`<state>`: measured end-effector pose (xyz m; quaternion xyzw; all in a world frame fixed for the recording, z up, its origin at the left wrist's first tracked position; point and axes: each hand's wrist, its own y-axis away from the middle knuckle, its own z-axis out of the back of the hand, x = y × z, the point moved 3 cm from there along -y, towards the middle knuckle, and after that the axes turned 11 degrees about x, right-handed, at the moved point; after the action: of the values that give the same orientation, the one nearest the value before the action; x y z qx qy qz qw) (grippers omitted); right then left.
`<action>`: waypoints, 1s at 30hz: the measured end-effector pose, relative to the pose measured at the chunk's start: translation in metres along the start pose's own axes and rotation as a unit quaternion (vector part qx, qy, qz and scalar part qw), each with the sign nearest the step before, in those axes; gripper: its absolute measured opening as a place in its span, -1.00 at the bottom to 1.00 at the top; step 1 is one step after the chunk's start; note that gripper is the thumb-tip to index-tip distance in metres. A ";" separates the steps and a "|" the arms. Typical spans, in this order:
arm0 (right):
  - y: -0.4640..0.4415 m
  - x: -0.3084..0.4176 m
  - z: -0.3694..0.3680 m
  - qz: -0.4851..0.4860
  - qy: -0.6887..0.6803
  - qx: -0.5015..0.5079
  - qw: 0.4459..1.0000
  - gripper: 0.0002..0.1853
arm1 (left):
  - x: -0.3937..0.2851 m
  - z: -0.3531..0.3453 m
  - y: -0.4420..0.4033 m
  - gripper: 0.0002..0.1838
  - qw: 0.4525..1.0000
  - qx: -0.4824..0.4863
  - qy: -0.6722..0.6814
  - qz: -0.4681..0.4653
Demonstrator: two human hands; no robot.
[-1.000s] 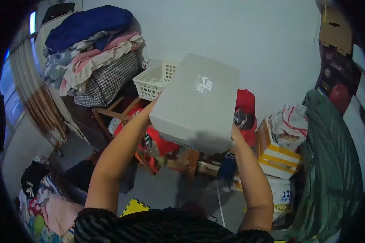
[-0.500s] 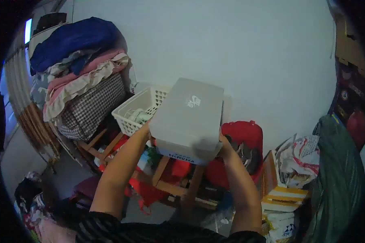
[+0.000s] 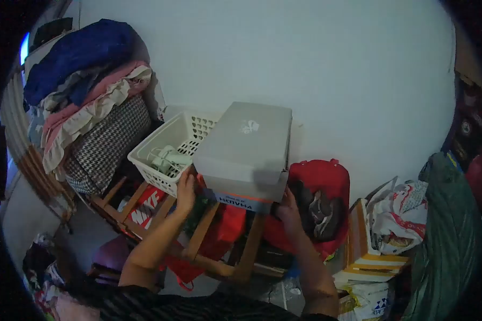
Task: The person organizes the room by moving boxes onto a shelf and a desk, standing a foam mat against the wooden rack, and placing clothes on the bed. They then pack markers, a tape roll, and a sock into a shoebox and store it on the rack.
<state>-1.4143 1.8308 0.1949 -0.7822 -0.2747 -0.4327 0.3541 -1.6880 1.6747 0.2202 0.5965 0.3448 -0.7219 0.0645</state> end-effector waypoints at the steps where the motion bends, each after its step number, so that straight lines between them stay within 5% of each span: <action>1: 0.007 0.000 -0.009 0.026 0.009 0.019 0.999 -0.43 | -0.002 -0.012 0.016 -0.40 0.997 -0.025 -0.073 0.006; 4: 0.006 -0.004 -0.025 0.030 0.075 0.080 0.994 -0.43 | 0.024 -0.024 0.028 -0.17 0.987 -0.006 -0.141 0.078; 6: -0.003 -0.022 -0.019 0.014 0.241 0.066 0.968 -0.51 | 0.009 -0.044 0.021 -0.13 0.984 -0.002 -0.152 0.093; 9: -0.021 -0.025 -0.017 -0.082 0.419 -0.007 0.904 -0.62 | 0.027 -0.044 0.001 -0.06 0.997 0.003 -0.031 0.074; 12: -0.028 -0.028 -0.019 -0.054 0.398 -0.032 0.915 -0.59 | 0.045 -0.043 -0.007 -0.06 0.995 0.017 0.011 0.095; 18: -0.034 -0.061 -0.007 0.083 0.107 -0.007 0.991 -0.50 | 0.032 -0.047 0.021 -0.16 0.986 0.102 0.091 0.094; 21: -0.018 -0.031 -0.033 0.017 0.197 -0.090 0.976 -0.43 | -0.007 -0.028 0.055 -0.24 0.983 0.133 0.016 0.125; 24: 0.000 -0.018 -0.064 0.111 0.195 -0.244 0.943 -0.55 | -0.023 0.005 0.089 -0.42 0.991 0.092 -0.024 0.089; 27: 0.020 0.000 -0.155 0.113 0.146 -0.166 0.969 -0.52 | -0.065 0.055 0.138 -0.56 0.993 0.005 -0.119 0.002; 30: 0.044 -0.008 -0.256 0.073 0.195 0.036 0.977 -0.63 | -0.089 0.114 0.197 -0.55 0.946 -0.047 -0.313 -0.077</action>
<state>-1.5092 1.6008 0.2700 -0.6877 -0.1576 -0.5394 0.4596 -1.6569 1.4320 0.2234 0.3086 0.3862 -0.8577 0.1413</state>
